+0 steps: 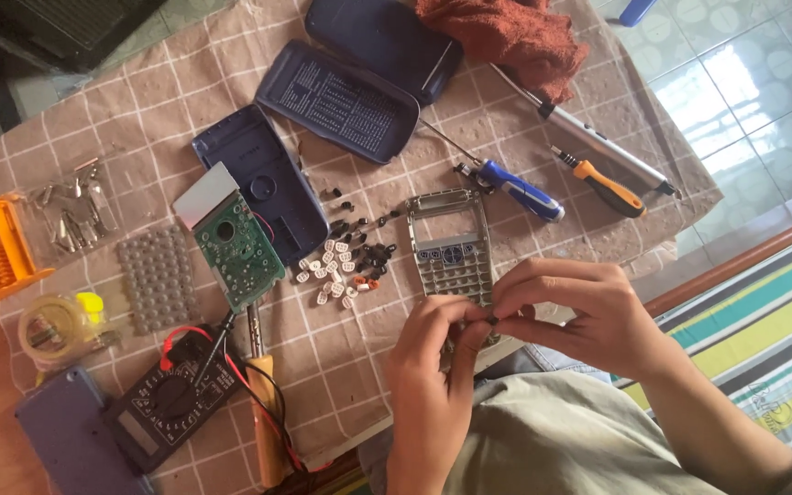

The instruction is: A person is meticulously assembling a scientific calculator by placing individual buttons into the front faceplate on a repair bench.

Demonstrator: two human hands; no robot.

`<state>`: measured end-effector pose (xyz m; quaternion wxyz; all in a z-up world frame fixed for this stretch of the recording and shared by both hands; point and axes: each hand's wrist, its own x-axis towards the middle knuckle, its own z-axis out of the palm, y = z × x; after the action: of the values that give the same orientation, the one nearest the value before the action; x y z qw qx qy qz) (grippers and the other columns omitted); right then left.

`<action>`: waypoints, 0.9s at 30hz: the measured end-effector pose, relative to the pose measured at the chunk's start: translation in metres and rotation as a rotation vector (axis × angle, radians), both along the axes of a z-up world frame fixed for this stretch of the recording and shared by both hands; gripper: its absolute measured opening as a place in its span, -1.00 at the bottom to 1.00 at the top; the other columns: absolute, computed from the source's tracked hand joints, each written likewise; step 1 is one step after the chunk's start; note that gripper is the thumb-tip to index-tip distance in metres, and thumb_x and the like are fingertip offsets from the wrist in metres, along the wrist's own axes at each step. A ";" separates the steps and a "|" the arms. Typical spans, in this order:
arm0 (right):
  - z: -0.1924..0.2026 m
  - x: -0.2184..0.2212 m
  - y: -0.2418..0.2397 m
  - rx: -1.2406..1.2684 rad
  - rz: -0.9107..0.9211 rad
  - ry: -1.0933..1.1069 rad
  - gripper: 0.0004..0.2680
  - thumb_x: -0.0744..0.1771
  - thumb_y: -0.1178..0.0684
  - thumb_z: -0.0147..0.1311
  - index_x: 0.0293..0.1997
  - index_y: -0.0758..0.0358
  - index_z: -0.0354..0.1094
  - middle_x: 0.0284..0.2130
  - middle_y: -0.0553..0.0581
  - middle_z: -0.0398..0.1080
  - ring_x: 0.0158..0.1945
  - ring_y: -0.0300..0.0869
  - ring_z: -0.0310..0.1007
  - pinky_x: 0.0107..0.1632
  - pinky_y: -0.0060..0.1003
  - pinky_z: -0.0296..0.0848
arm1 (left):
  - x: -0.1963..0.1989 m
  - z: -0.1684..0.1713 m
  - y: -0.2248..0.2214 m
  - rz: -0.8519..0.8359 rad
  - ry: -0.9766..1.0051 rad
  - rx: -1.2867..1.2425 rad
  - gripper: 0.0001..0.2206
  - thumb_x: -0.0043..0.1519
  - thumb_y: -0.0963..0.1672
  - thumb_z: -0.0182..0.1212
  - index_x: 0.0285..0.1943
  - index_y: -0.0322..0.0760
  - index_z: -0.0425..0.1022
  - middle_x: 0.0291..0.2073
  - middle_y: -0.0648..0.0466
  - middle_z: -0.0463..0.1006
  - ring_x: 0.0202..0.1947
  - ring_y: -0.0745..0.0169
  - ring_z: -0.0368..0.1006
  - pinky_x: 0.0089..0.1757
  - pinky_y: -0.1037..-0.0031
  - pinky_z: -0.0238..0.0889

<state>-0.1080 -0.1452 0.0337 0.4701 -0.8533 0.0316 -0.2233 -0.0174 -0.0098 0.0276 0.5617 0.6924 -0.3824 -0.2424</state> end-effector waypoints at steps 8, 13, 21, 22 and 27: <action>0.002 0.000 -0.006 -0.030 0.046 -0.018 -0.93 0.21 0.17 0.00 -0.38 0.33 0.34 -0.45 0.15 0.37 -0.43 -0.17 0.44 -0.33 -0.42 0.43 | 0.002 0.000 -0.003 -0.021 -0.020 -0.029 -0.86 0.20 -0.16 -0.09 -0.28 -0.34 0.35 -0.36 0.05 0.41 -0.31 0.19 0.36 -0.29 0.51 0.22; -0.007 0.005 -0.021 -0.140 -0.141 0.061 -0.96 0.19 0.17 0.07 -0.44 0.30 0.36 -0.48 0.06 0.40 -0.43 -0.24 0.43 -0.31 -0.45 0.44 | 0.006 -0.011 -0.001 0.112 -0.183 -0.011 -0.80 0.20 -0.11 -0.10 -0.18 -0.36 0.34 -0.28 0.00 0.42 -0.22 0.14 0.39 -0.16 0.43 0.22; -0.017 0.012 -0.026 -0.156 -0.280 0.261 -0.94 0.21 0.10 0.08 -0.37 0.18 0.41 -0.50 -0.05 0.43 -0.53 -0.35 0.38 -0.40 -0.49 0.32 | 0.011 -0.022 0.000 0.199 -0.368 0.036 -0.90 0.17 -0.19 -0.02 -0.25 -0.34 0.39 -0.33 0.06 0.40 -0.30 0.21 0.38 -0.25 0.46 0.28; -0.018 0.013 -0.028 -0.162 -0.283 0.255 -0.94 0.21 0.10 0.08 -0.37 0.18 0.41 -0.50 -0.05 0.43 -0.53 -0.35 0.38 -0.40 -0.49 0.32 | 0.014 -0.023 -0.002 0.199 -0.372 0.028 -0.90 0.17 -0.19 -0.02 -0.25 -0.34 0.39 -0.33 0.06 0.40 -0.30 0.21 0.38 -0.25 0.46 0.28; -0.018 0.010 -0.026 0.122 -0.349 0.355 -0.94 0.19 0.17 0.08 -0.38 0.24 0.43 -0.49 0.00 0.46 -0.44 -0.36 0.43 -0.29 -0.54 0.44 | 0.014 -0.022 0.001 0.158 -0.347 0.013 -0.91 0.17 -0.22 -0.04 -0.26 -0.39 0.37 -0.35 0.04 0.38 -0.31 0.19 0.34 -0.26 0.45 0.25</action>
<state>-0.0976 -0.1713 0.0160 0.4621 -0.8308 0.2741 -0.1454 -0.0031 -0.0084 0.0053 0.5003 0.7554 -0.4161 -0.0770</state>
